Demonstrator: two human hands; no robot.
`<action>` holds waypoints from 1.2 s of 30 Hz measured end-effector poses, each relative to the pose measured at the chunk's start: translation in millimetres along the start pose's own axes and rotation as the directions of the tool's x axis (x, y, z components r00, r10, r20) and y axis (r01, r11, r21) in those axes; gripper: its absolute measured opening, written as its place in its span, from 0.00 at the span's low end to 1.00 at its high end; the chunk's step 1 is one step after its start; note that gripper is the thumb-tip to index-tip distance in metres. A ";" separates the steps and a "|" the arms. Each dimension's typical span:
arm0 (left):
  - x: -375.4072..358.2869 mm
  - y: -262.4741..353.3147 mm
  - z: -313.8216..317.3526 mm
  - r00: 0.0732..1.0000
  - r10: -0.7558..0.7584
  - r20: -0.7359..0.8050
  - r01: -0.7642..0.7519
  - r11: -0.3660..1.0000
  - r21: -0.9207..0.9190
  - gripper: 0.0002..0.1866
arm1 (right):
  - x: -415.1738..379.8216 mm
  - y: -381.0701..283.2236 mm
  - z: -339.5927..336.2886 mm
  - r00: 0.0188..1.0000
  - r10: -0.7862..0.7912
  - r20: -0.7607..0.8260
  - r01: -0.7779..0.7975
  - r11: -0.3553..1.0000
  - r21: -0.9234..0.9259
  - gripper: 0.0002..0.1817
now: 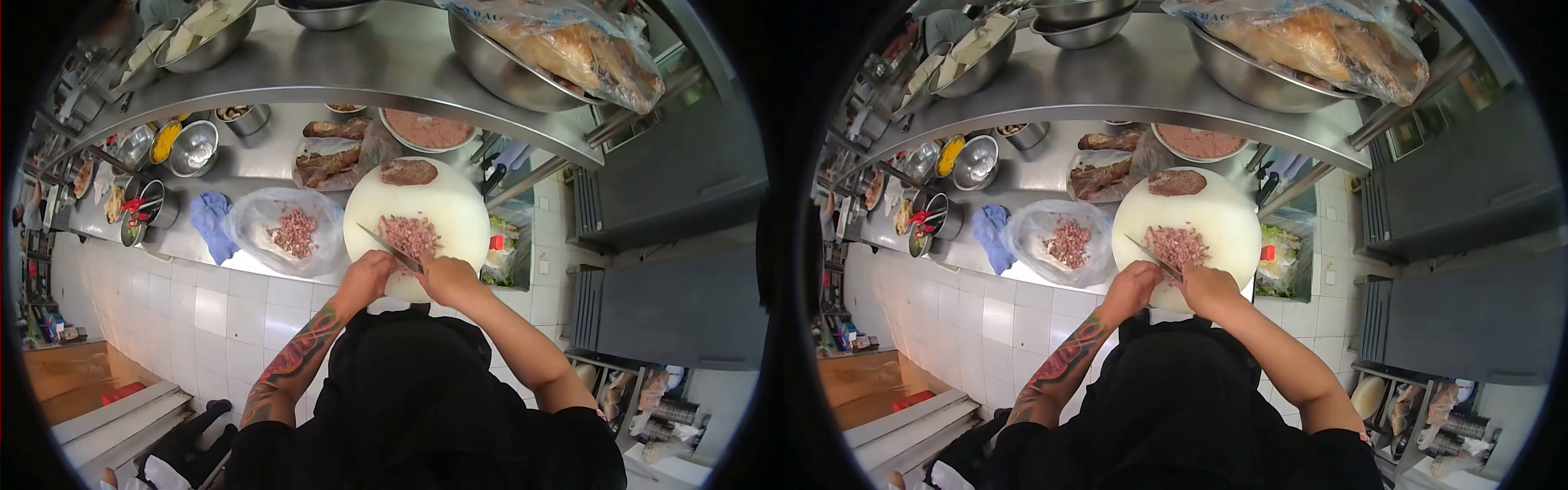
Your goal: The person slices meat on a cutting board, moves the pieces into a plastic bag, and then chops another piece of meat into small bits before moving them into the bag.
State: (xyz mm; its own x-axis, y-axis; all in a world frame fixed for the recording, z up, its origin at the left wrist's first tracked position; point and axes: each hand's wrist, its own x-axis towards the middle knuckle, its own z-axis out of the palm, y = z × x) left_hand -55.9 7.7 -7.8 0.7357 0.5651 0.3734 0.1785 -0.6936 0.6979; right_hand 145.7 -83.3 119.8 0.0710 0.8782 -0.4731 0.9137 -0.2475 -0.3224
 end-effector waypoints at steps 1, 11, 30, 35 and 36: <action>-1.9 1.0 0.2 1.000 -0.020 -0.002 0.020 0.999 -0.042 0.08 | -4.1 -1.5 -0.2 1.000 -0.004 0.002 0.004 1.000 -0.003 0.18; -1.7 17.8 20.6 0.998 -0.038 -0.040 0.041 0.996 0.075 0.12 | 5.2 26.4 19.1 0.990 -0.071 -0.120 0.086 0.988 0.125 0.21; -11.4 -4.0 3.0 0.998 0.023 -0.053 -0.022 0.999 0.024 0.10 | -14.8 -8.5 21.4 0.991 -0.057 -0.119 0.062 0.998 0.034 0.16; -20.4 2.4 -4.8 0.998 0.039 -0.045 -0.037 0.999 0.034 0.09 | 6.0 -3.5 41.8 0.985 -0.051 -0.167 0.065 0.995 0.076 0.17; -20.5 5.3 -7.4 0.998 0.029 -0.057 -0.026 0.999 0.042 0.09 | 6.6 -0.6 30.9 0.987 -0.061 -0.149 0.070 0.996 0.059 0.18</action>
State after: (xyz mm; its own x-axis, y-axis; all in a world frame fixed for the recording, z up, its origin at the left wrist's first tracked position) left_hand -74.8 -4.3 -7.3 0.7018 0.5697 0.4277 0.1861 -0.7261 0.6619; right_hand 133.3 -90.0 91.5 0.0741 0.9429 -0.3248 0.8911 -0.2089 -0.4029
